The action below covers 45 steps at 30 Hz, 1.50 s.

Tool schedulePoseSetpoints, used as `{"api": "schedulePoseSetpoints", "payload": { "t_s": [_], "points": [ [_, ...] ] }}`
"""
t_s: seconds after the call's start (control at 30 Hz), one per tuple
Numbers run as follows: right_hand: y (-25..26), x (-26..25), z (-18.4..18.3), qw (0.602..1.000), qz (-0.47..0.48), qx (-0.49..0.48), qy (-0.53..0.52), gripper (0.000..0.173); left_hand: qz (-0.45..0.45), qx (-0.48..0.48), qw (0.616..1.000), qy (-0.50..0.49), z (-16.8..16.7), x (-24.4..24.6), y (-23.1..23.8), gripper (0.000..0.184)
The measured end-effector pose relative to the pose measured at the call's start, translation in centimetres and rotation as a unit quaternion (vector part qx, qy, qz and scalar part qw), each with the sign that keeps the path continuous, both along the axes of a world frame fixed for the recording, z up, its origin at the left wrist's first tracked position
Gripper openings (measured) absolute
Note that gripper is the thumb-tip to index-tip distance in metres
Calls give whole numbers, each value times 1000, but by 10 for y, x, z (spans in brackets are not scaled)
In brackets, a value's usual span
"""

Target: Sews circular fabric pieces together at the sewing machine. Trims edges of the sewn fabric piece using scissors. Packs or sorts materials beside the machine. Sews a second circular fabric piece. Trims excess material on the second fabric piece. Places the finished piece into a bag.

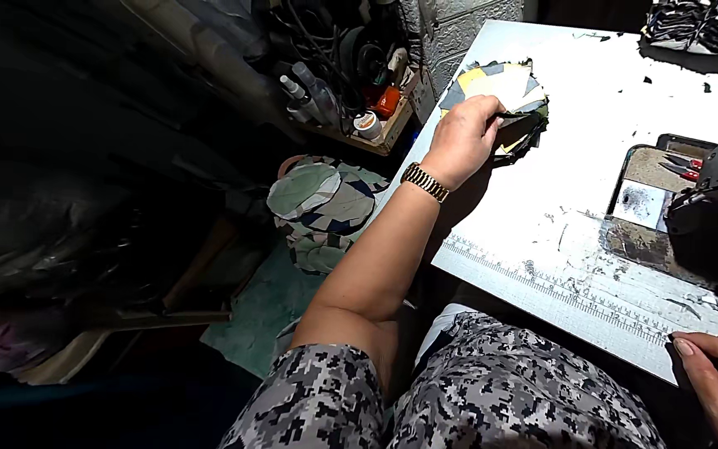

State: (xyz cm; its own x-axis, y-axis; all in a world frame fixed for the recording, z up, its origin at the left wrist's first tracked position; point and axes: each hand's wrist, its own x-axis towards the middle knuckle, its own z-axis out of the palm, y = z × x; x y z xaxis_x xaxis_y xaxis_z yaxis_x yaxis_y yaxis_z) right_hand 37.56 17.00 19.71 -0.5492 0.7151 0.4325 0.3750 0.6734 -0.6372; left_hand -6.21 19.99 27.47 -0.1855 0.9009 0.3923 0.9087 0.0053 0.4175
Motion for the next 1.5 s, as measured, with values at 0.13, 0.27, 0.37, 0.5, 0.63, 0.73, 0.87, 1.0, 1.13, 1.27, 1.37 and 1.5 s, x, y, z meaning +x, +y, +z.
{"api": "schedulePoseSetpoints", "payload": {
  "t_s": [0.13,0.27,0.37,0.5,0.63,0.73,0.87,1.0,1.13,1.27,1.37,1.5],
  "points": [
    [0,0,0,1000,0,0,1,29,-33,42,998,34,18,12,-22,21],
    [0,0,-1,1000,-3,-3,-2,29,-119,12,991,63,11,71,-69,17],
    [1,0,-2,1000,-4,2,-1,31,-203,16,976,77,-34,115,-102,10],
    [-1,0,-2,1000,-11,13,-4,31,-238,50,966,89,-67,139,-129,17],
    [-2,1,1,1000,-7,-7,-9,29,-224,65,970,66,-73,132,-137,25],
    [-3,1,5,999,-4,-39,6,26,-211,65,972,80,-72,122,-139,22],
    [-8,-12,14,1000,-3,-18,3,26,-217,70,971,75,-72,122,-137,20],
    [-15,-51,33,992,61,78,-72,49,-225,44,972,61,-66,130,-137,23],
    [-17,-87,40,978,141,81,-131,47,-232,59,969,61,-67,142,-135,22],
    [-15,-102,33,976,163,75,-123,54,-228,69,969,69,-64,143,-136,21],
    [-14,-103,27,981,146,82,-94,52,-218,73,972,54,-65,138,-142,22],
    [-12,-104,24,987,133,78,-55,38,-191,119,974,-30,-67,123,-159,30]
  ]
}}
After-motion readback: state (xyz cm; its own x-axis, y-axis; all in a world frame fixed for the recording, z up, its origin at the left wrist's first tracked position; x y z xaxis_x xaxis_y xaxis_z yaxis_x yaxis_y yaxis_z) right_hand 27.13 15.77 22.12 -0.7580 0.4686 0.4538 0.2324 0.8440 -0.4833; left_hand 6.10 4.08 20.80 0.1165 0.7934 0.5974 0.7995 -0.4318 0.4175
